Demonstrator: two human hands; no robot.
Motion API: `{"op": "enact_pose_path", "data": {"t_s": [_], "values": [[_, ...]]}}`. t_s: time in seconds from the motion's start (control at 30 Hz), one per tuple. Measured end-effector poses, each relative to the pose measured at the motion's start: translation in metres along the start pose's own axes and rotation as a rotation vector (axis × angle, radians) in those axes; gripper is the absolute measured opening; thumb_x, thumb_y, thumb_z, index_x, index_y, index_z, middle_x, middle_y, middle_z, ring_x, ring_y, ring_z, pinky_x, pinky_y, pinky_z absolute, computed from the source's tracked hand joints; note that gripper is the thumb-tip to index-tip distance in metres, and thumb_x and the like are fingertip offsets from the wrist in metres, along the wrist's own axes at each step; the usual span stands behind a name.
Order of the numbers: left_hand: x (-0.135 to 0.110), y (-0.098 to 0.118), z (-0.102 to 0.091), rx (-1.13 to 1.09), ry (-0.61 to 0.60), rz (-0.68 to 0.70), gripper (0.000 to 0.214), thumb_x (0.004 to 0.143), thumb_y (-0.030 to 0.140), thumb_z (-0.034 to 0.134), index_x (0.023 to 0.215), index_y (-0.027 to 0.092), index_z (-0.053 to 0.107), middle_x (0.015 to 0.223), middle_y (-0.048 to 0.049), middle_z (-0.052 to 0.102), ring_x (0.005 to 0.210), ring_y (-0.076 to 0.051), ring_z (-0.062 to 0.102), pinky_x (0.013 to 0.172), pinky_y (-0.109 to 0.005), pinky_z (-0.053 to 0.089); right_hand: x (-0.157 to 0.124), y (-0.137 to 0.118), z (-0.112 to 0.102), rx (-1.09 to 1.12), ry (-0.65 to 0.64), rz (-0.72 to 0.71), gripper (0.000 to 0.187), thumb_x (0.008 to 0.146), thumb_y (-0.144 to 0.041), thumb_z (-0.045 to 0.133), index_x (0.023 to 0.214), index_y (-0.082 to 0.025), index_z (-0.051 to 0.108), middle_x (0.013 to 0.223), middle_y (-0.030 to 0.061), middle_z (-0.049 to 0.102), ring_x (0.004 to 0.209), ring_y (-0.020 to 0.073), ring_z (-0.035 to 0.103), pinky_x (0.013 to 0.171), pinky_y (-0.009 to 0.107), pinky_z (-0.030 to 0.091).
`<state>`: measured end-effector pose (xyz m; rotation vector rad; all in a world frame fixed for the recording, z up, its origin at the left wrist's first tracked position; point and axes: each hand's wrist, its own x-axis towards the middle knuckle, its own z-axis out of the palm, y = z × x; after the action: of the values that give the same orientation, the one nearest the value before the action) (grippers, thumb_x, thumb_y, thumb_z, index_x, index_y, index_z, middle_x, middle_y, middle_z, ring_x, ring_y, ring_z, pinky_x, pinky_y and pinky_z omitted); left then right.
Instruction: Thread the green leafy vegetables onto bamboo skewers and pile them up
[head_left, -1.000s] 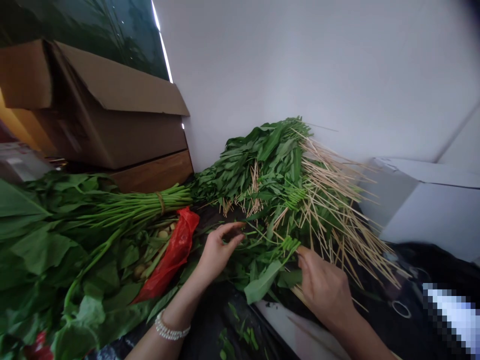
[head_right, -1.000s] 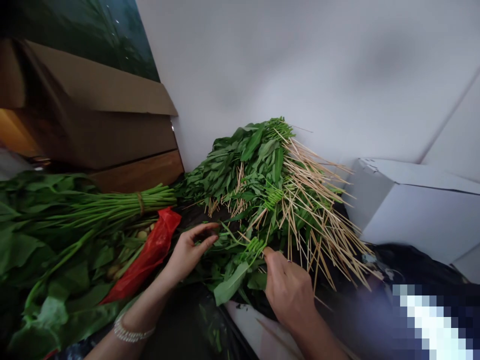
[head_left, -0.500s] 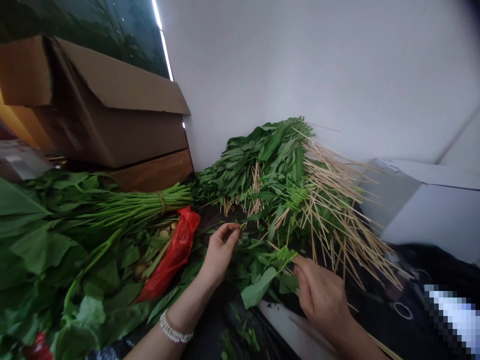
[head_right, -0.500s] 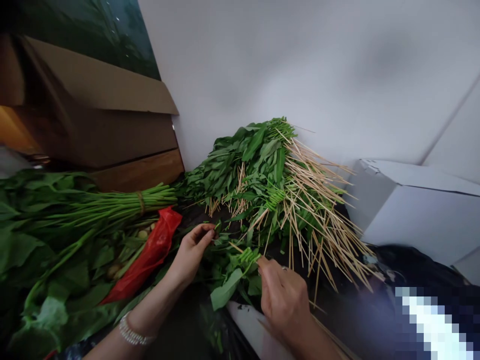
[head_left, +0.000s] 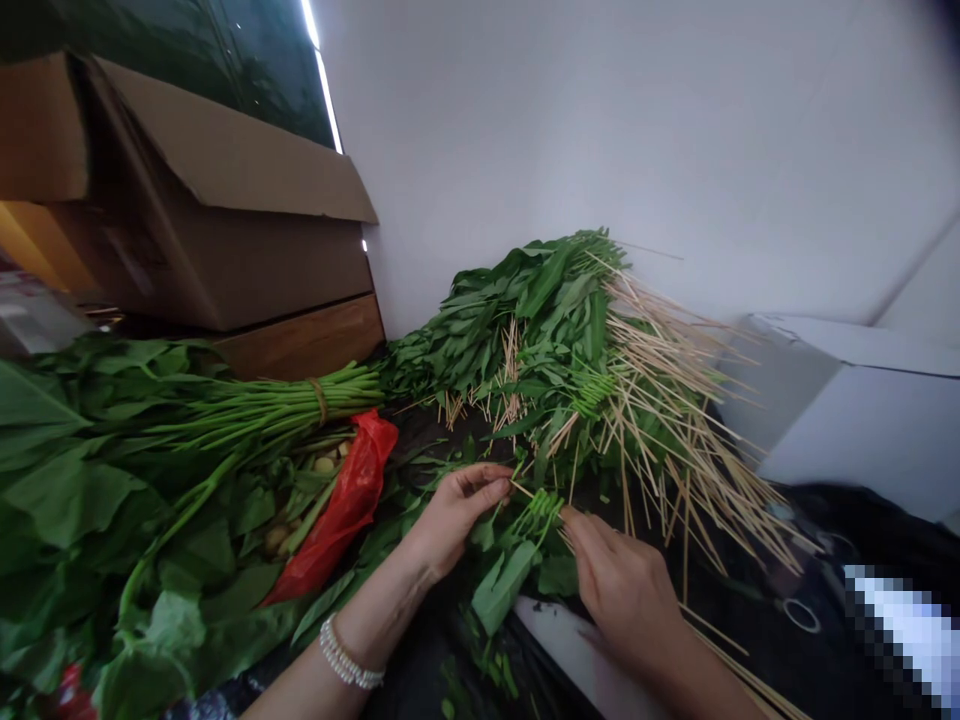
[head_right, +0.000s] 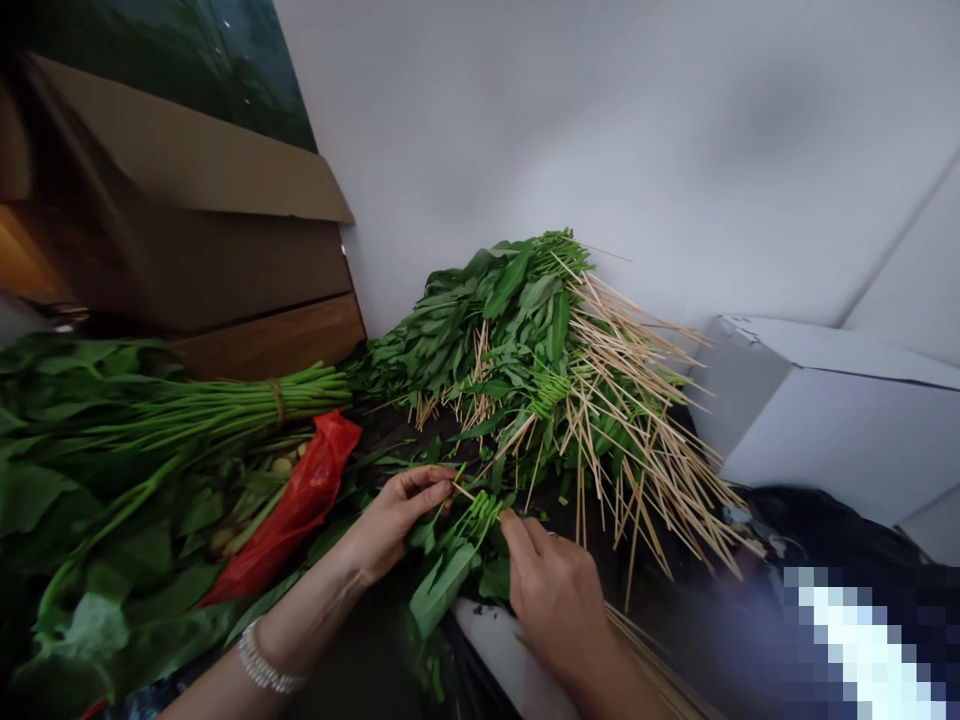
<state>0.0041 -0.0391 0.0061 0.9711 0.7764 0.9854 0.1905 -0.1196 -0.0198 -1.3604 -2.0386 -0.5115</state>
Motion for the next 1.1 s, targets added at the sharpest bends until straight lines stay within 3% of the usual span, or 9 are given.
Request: {"op": "enact_pose_path", "data": {"t_s": [0.57, 0.77, 1.1], "values": [[0.0025, 0.0021, -0.0028, -0.017, 0.031, -0.022, 0.030, 0.058, 0.029, 0.085, 0.082, 0.015, 0.073, 0.072, -0.0009, 0.069, 0.061, -0.008, 0.061, 0.059, -0.018, 0.047, -0.0026, 0.0008, 0.0028, -0.020, 0.007, 0.020, 0.029, 0.097, -0.014, 0.029, 0.107, -0.015, 0.056, 0.072, 0.0015, 0.063, 0.055, 0.0129, 0.060, 0.055, 0.025, 0.038], [0.0012, 0.0030, -0.0014, 0.036, 0.053, 0.013, 0.029, 0.056, 0.028, 0.086, 0.079, 0.015, 0.074, 0.066, 0.0004, 0.066, 0.054, -0.007, 0.056, 0.052, -0.017, 0.043, -0.0023, -0.0004, 0.0024, -0.011, 0.008, 0.013, 0.030, 0.095, -0.012, 0.030, 0.107, -0.014, 0.057, 0.072, 0.0018, 0.063, 0.056, 0.0129, 0.061, 0.054, 0.025, 0.040], [0.0022, 0.0029, -0.0029, -0.006, 0.031, -0.016, 0.031, 0.059, 0.030, 0.085, 0.083, 0.015, 0.073, 0.075, -0.0024, 0.070, 0.062, -0.009, 0.062, 0.060, -0.018, 0.049, -0.0023, -0.0011, 0.0024, 0.014, 0.016, 0.029, 0.029, 0.094, -0.011, 0.032, 0.107, -0.014, 0.057, 0.075, 0.0029, 0.064, 0.060, 0.0143, 0.064, 0.056, 0.025, 0.043]]}}
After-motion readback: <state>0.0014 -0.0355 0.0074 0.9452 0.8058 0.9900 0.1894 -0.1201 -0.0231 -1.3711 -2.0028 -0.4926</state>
